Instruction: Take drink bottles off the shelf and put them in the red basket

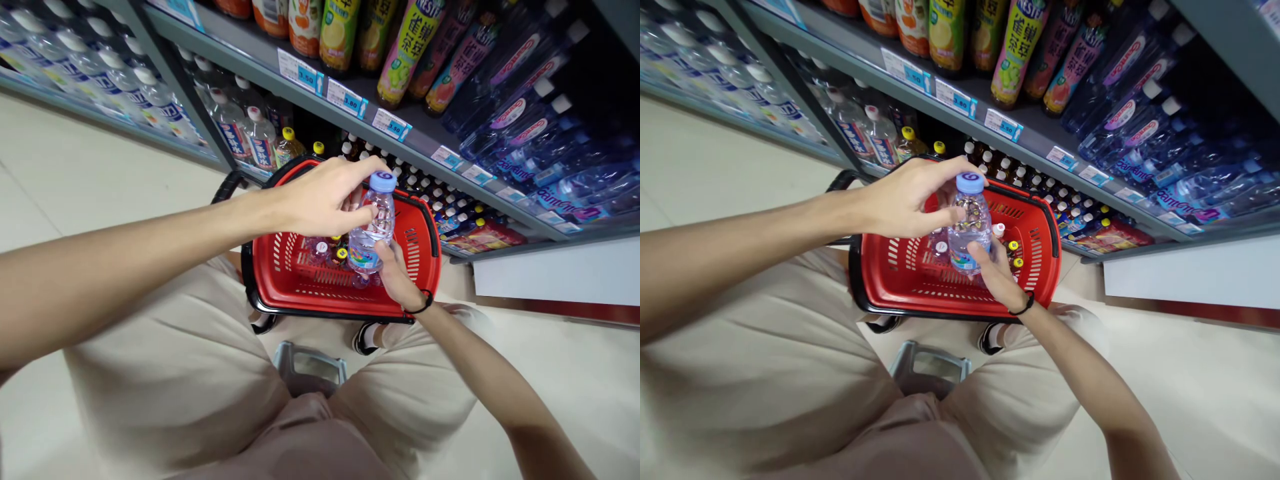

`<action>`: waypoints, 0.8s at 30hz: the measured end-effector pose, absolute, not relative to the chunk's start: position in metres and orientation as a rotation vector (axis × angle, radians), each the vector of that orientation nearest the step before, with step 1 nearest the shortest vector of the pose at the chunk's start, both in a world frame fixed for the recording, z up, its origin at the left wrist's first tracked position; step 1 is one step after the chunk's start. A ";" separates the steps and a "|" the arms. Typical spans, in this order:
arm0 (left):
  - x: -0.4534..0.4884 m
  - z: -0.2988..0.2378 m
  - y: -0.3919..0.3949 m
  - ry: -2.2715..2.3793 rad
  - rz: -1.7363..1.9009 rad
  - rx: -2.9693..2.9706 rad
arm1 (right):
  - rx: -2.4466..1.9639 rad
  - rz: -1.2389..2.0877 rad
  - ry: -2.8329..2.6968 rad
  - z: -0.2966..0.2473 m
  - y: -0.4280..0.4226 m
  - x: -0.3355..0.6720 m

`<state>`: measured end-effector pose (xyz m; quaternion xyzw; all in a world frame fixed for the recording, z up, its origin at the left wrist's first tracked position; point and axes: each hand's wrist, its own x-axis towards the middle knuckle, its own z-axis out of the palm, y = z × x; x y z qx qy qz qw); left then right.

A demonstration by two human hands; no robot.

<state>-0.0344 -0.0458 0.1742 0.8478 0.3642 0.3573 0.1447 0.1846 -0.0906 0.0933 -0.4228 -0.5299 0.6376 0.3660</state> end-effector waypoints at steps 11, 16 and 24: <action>-0.031 0.178 -0.048 1.103 1.008 2.403 | -1.127 1.606 -1.408 0.100 -0.094 0.185; -0.036 0.179 -0.046 1.056 0.988 2.385 | -1.060 1.643 -1.394 0.089 -0.091 0.187; -0.034 0.183 -0.049 1.072 0.972 2.374 | -1.031 1.655 -1.420 0.090 -0.090 0.188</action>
